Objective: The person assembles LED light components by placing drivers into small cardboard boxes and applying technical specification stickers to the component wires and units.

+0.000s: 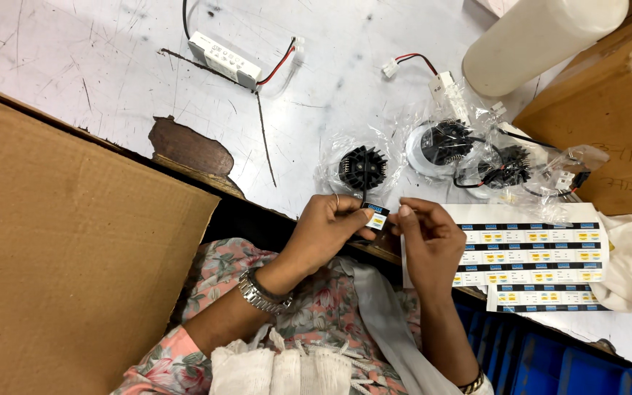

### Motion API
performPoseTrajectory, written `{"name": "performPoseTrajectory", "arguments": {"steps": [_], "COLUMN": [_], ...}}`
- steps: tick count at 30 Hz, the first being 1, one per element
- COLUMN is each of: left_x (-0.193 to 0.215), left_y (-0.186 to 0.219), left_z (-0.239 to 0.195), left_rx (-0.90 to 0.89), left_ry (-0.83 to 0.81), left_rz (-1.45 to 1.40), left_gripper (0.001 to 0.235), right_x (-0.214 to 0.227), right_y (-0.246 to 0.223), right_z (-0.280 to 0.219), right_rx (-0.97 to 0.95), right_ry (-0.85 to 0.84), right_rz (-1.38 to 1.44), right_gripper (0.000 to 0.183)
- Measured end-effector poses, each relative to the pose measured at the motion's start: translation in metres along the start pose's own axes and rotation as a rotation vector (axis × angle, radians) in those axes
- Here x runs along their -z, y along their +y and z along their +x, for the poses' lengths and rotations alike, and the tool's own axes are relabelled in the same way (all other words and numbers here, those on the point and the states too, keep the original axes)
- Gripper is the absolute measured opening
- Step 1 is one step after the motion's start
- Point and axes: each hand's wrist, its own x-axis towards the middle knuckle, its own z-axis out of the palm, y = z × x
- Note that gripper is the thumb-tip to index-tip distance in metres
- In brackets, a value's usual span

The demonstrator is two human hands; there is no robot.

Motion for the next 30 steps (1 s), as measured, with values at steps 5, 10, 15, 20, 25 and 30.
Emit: {"name": "performPoseTrajectory", "arguments": {"steps": [5, 10, 15, 20, 25, 30], "left_x": [0.001, 0.002, 0.001, 0.004, 0.016, 0.039], "left_y": [0.002, -0.002, 0.008, 0.047, 0.119, 0.213], "left_z": [0.0, -0.001, -0.004, -0.029, -0.062, -0.039], "left_rx": [0.044, 0.027, 0.023, 0.113, -0.022, -0.516], "left_ry": [-0.033, -0.025, 0.0, 0.036, -0.075, 0.149], "left_rz": [-0.054, -0.066, -0.105, -0.052, 0.122, 0.527], "left_gripper": [0.018, 0.013, 0.012, 0.016, 0.021, 0.018], "right_x": [-0.002, -0.003, 0.003, 0.013, 0.022, 0.032], "right_y": [0.007, 0.013, 0.011, 0.014, 0.02, 0.018], "right_z": [0.005, 0.005, -0.002, -0.018, -0.021, -0.026], "right_rx": [-0.188, -0.185, -0.139, -0.124, -0.056, 0.007], "right_ry": [-0.119, -0.108, -0.19, -0.172, -0.128, -0.144], "right_rz": [0.014, 0.056, 0.178, 0.154, 0.213, 0.15], "right_gripper": [0.023, 0.022, 0.03, 0.024, 0.018, 0.02]}}
